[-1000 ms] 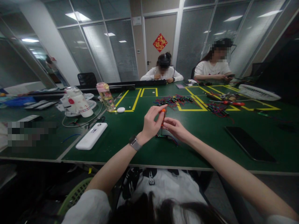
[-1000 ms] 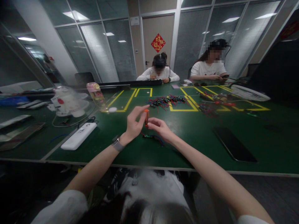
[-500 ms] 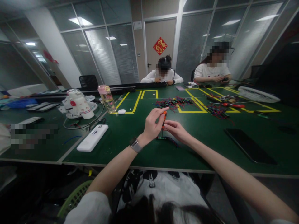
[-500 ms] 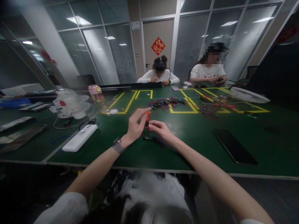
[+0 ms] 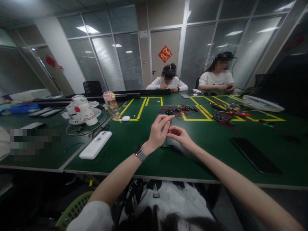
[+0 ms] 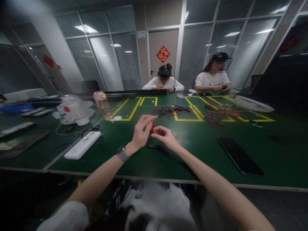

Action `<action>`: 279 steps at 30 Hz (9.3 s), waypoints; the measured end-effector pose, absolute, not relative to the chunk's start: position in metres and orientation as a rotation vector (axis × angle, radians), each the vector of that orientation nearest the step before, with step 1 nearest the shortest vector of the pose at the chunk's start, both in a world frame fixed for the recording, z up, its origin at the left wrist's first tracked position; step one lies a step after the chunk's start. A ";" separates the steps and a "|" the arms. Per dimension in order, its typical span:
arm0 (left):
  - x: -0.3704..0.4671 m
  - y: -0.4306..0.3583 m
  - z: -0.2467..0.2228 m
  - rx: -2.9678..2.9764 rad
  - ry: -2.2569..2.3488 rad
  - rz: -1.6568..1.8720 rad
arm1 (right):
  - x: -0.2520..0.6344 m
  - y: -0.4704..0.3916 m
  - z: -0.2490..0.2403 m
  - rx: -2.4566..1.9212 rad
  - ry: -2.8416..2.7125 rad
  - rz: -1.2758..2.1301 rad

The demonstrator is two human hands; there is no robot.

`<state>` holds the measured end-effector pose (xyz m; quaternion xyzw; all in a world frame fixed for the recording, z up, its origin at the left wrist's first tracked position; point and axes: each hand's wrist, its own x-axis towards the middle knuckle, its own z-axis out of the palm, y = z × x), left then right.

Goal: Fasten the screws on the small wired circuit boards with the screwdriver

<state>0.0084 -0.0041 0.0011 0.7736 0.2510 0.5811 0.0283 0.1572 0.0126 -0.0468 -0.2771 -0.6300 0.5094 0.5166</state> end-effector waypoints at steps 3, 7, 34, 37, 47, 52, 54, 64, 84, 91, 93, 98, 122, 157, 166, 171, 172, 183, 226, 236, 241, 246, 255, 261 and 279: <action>0.009 -0.004 0.001 2.395 0.703 1.749 | 0.158 0.012 -0.046 -0.673 -1.506 1.248; 0.008 -0.003 0.001 2.388 0.716 1.789 | 0.160 0.011 -0.045 -0.674 -1.549 1.276; 0.005 -0.002 0.001 2.379 0.788 1.823 | 0.158 0.007 -0.041 -0.654 -1.546 1.271; 0.006 -0.005 0.002 2.352 0.719 1.778 | 0.158 0.010 -0.041 -0.657 -1.510 1.284; 0.008 -0.005 -0.009 2.412 0.681 1.835 | 0.153 0.014 -0.043 -0.626 -1.521 1.287; 0.006 0.000 -0.018 2.505 0.642 1.797 | 0.155 0.015 -0.045 -0.598 -1.591 1.229; 0.004 0.003 -0.021 2.561 0.603 1.777 | 0.154 0.013 -0.045 -0.582 -1.643 1.160; -0.001 0.011 -0.039 2.541 0.760 1.769 | 0.148 -0.001 -0.053 -0.667 -1.818 0.459; -0.001 0.010 -0.051 2.531 0.872 1.718 | 0.150 -0.003 -0.055 -0.681 -1.856 0.438; 0.004 0.009 -0.049 2.414 0.808 1.829 | 0.149 -0.002 -0.050 -0.672 -1.849 0.414; 0.006 0.010 -0.046 2.435 0.786 1.872 | 0.150 -0.002 -0.048 -0.669 -1.850 0.411; 0.011 0.008 -0.035 2.415 0.738 1.854 | 0.154 0.000 -0.046 -0.672 -1.881 0.370; 0.003 0.009 -0.010 2.405 0.759 1.968 | 0.145 0.022 -0.028 -0.652 -1.612 0.965; 0.006 0.005 -0.001 1.924 0.675 1.600 | 0.155 0.033 -0.029 -0.660 -1.635 1.232; 0.010 0.005 0.003 1.727 0.637 1.554 | 0.157 0.036 -0.032 -0.729 -1.650 1.197; 0.008 0.003 0.005 1.859 0.685 1.542 | 0.159 0.032 -0.026 -0.728 -1.701 1.159; 0.008 0.003 0.005 1.890 0.695 1.542 | 0.160 0.031 -0.025 -0.718 -1.710 1.159; 0.007 0.005 0.011 2.048 0.671 1.638 | 0.165 0.033 -0.026 -0.672 -1.760 1.245; -0.003 0.002 0.021 1.936 0.786 1.666 | 0.171 0.004 -0.046 -1.073 -2.426 0.582; 0.003 0.000 0.017 2.054 0.846 1.822 | 0.170 0.007 -0.048 -1.062 -2.399 0.689; -0.009 0.006 0.011 2.202 0.989 1.957 | 0.172 0.009 -0.048 -1.046 -2.402 0.731; -0.014 0.006 0.014 2.175 0.842 1.803 | 0.173 0.011 -0.049 -1.002 -2.394 0.741; -0.005 0.006 0.014 1.918 0.766 1.818 | 0.173 0.011 -0.049 -1.041 -2.398 0.749; -0.002 0.000 0.013 2.064 0.702 1.627 | 0.173 0.010 -0.048 -1.007 -2.399 0.772; 0.000 0.002 0.008 2.173 0.738 1.638 | 0.174 0.012 -0.051 -1.025 -2.416 0.753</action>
